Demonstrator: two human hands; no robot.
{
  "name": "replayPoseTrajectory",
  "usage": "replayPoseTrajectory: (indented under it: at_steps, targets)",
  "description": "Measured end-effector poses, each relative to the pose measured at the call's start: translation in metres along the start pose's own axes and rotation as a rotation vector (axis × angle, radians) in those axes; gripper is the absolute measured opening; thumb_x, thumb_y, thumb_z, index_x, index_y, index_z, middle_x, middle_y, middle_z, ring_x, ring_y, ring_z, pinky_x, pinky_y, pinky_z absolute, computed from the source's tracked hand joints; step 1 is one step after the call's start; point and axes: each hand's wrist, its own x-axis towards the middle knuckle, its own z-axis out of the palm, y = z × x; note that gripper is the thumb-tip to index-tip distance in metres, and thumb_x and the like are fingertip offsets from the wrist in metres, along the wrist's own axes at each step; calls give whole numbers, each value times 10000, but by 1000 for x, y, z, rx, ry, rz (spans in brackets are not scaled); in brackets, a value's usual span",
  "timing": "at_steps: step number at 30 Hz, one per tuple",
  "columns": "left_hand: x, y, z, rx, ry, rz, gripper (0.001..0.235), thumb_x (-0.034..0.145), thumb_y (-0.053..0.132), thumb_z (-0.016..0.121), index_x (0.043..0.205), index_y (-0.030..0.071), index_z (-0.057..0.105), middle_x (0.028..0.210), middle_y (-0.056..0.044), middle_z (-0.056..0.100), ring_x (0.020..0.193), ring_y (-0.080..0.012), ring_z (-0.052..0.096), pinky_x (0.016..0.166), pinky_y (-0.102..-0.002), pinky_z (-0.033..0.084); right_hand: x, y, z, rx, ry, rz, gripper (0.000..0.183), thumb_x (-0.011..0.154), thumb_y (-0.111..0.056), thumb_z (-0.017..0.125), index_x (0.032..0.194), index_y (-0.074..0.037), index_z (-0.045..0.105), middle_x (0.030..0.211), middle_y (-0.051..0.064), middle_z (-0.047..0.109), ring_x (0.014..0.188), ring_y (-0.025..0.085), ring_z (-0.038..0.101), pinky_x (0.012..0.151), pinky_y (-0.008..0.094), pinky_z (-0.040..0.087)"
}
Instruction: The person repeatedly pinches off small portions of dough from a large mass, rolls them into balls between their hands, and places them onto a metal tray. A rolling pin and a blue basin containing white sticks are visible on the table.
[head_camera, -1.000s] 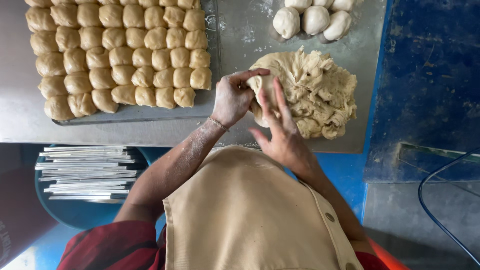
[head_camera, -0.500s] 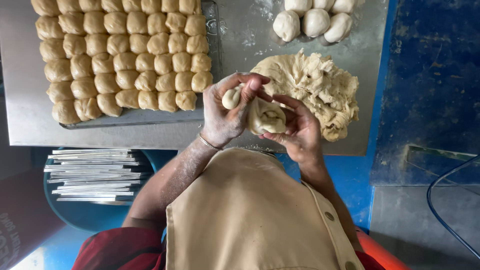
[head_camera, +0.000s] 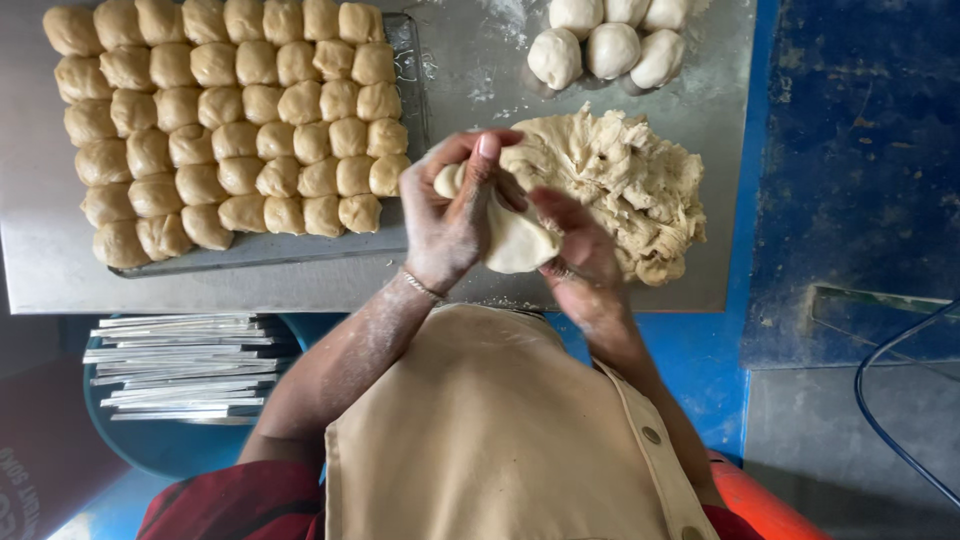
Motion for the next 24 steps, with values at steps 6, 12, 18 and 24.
replayPoseTrajectory:
  at_steps: [6,12,18,24]
  targets:
    - [-1,14,9,747,-35,674,579,1021,494,560,1298,-7,640,1192,-304,673,1043,-359,708,869,-356,625,-11,22,4,-317,328,45,788,833,-216,824,1474,127,518,1264,279,668,1039,309,660,930,415,596]
    - [27,11,17,-51,67,-215,559,981,439,533,1294,3,690,1166,-335,711,1063,-416,707,909,-480,610,6,11,22,-62,129,-153,767,932,-122,833,1519,66,377,1443,180,576,1336,264,602,1139,402,547]
    - [38,-20,0,374,-196,591,381,1082,281,667,1361,33,590,1327,-198,671,1248,-260,666,1111,-437,554,3,4,26,-347,223,-93,672,986,-51,694,1567,117,402,1347,270,557,1168,324,545,1027,360,496]
    - [43,-46,1,69,-77,66,471,1116,344,546,1447,17,624,1384,-219,707,1231,-283,698,1070,-426,615,-6,27,30,-1118,161,-420,664,1138,-283,567,1611,61,252,1607,319,380,1516,418,423,1254,491,422]
